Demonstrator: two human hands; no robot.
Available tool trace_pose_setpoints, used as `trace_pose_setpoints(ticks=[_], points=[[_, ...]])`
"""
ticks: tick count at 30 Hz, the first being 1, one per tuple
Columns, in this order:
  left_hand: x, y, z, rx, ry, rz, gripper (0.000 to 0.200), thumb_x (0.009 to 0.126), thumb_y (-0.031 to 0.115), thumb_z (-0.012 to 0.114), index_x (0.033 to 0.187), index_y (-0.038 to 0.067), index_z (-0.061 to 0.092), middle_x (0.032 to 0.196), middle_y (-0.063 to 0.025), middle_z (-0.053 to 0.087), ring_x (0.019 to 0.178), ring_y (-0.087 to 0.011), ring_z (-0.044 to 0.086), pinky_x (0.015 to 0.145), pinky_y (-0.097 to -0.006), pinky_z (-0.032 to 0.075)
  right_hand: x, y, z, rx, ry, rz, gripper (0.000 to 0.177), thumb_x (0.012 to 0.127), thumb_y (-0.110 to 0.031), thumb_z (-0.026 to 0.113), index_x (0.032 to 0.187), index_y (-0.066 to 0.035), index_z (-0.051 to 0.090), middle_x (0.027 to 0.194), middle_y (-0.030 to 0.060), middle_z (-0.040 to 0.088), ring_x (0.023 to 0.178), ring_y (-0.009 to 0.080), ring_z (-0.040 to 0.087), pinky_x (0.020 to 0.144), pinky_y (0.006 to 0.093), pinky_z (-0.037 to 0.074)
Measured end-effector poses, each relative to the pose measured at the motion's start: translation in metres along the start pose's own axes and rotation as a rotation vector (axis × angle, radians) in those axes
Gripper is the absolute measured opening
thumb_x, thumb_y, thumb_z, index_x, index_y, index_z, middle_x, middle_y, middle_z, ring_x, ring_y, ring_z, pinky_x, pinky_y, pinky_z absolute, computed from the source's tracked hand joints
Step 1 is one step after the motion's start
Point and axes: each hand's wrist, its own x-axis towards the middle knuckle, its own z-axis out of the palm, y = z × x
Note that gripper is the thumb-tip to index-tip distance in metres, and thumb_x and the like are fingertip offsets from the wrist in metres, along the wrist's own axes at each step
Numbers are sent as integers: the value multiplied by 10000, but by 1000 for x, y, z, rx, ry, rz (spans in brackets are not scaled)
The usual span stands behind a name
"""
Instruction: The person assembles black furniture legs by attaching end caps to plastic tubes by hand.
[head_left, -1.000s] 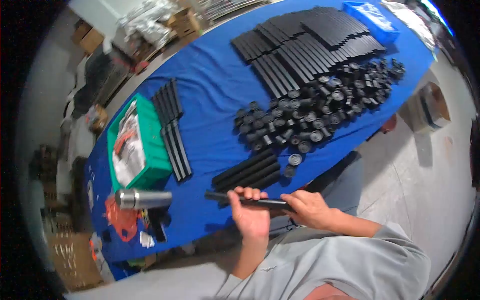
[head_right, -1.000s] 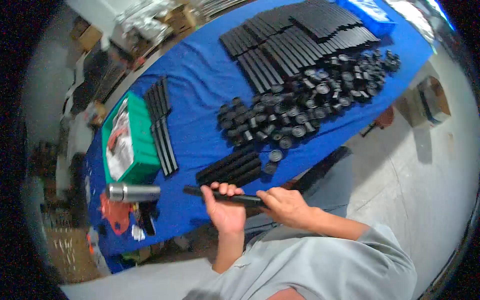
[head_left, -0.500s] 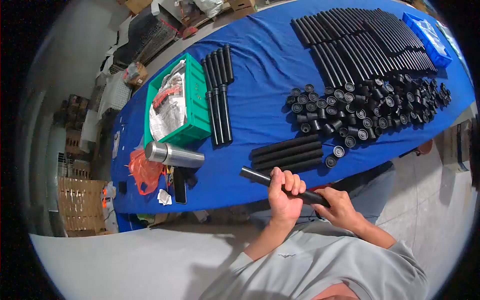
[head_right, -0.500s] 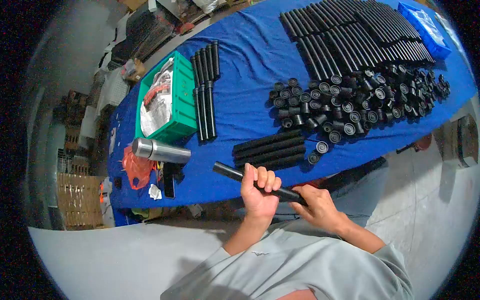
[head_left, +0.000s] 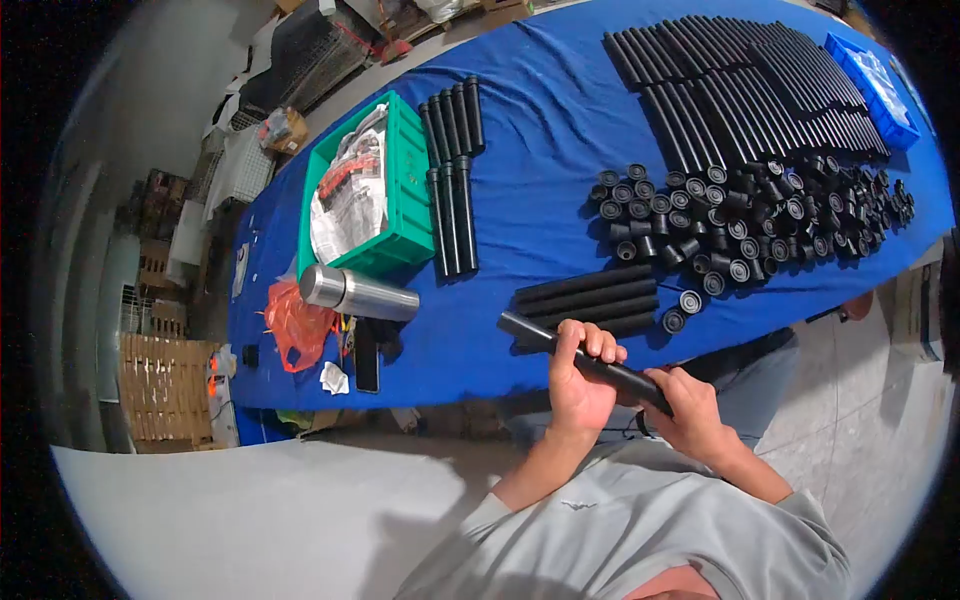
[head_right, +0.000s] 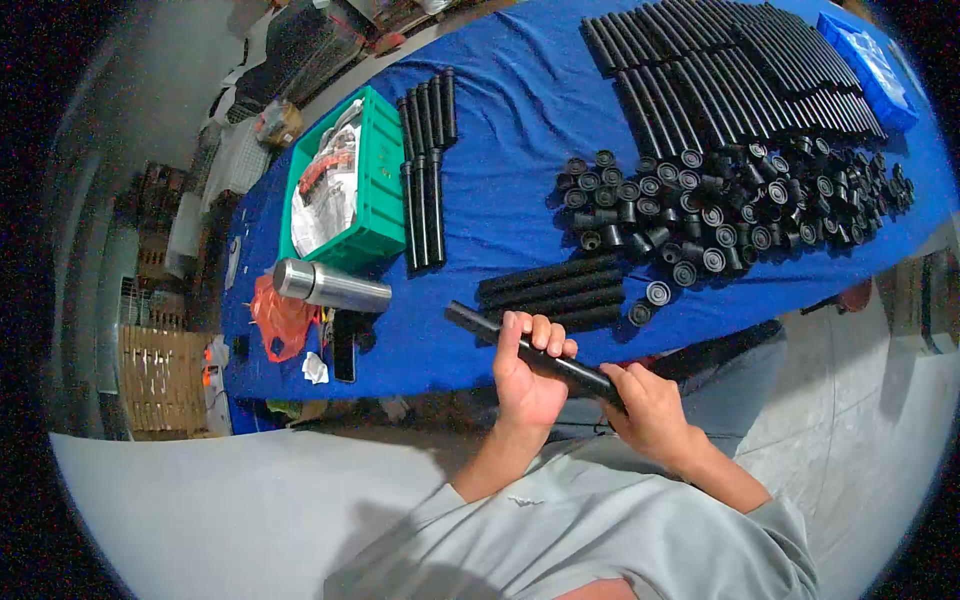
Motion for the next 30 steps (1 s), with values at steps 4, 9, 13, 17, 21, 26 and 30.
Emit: trace_pose_setpoints(ticks=[4,9,13,17,21,26,30], points=[[4,1,-24,-28,-169,-40,386,1058,370,580,755,162,461,656,22,404,586,-124,372,592,-317,355,1,-5,-4,228,-67,77,351,788,-60,753,1117,14,654,840,184,638,726,365,656,630,426,517],[-3,-5,-16,18,-118,37,394,1061,358,575,738,165,456,648,24,399,575,-122,370,580,-311,348,-2,3,3,240,-34,87,347,785,-43,750,1115,10,657,866,199,648,744,372,661,649,435,523],[0,-4,-20,-2,-137,24,376,1062,347,569,757,161,455,645,23,389,574,-122,368,577,-310,346,0,-1,3,213,-35,100,347,786,-40,753,1117,9,661,879,202,658,753,371,666,648,432,522],[9,2,-28,-53,-350,-80,361,1054,356,579,785,149,453,641,21,375,572,-122,363,572,-310,344,10,-13,-17,439,-229,305,347,786,-56,772,1112,3,667,882,194,660,760,365,672,651,423,534],[2,-2,-2,1,-141,-12,310,1051,385,582,866,145,521,688,13,422,608,-130,398,622,-314,373,5,-12,-8,225,-139,225,341,802,-82,794,1109,2,671,905,186,672,768,321,682,662,385,543],[7,-1,-17,-40,-72,-29,341,1070,389,551,824,159,497,666,18,396,587,-129,380,600,-311,366,3,-8,-6,227,-37,85,327,818,-82,792,1108,9,673,909,168,682,764,274,678,630,339,511],[7,-2,-23,-17,-254,-20,368,1075,391,540,793,170,457,637,25,364,559,-126,355,568,-308,353,5,-5,-15,730,-332,611,313,818,-81,792,1096,10,679,888,169,661,756,268,656,636,329,500]])
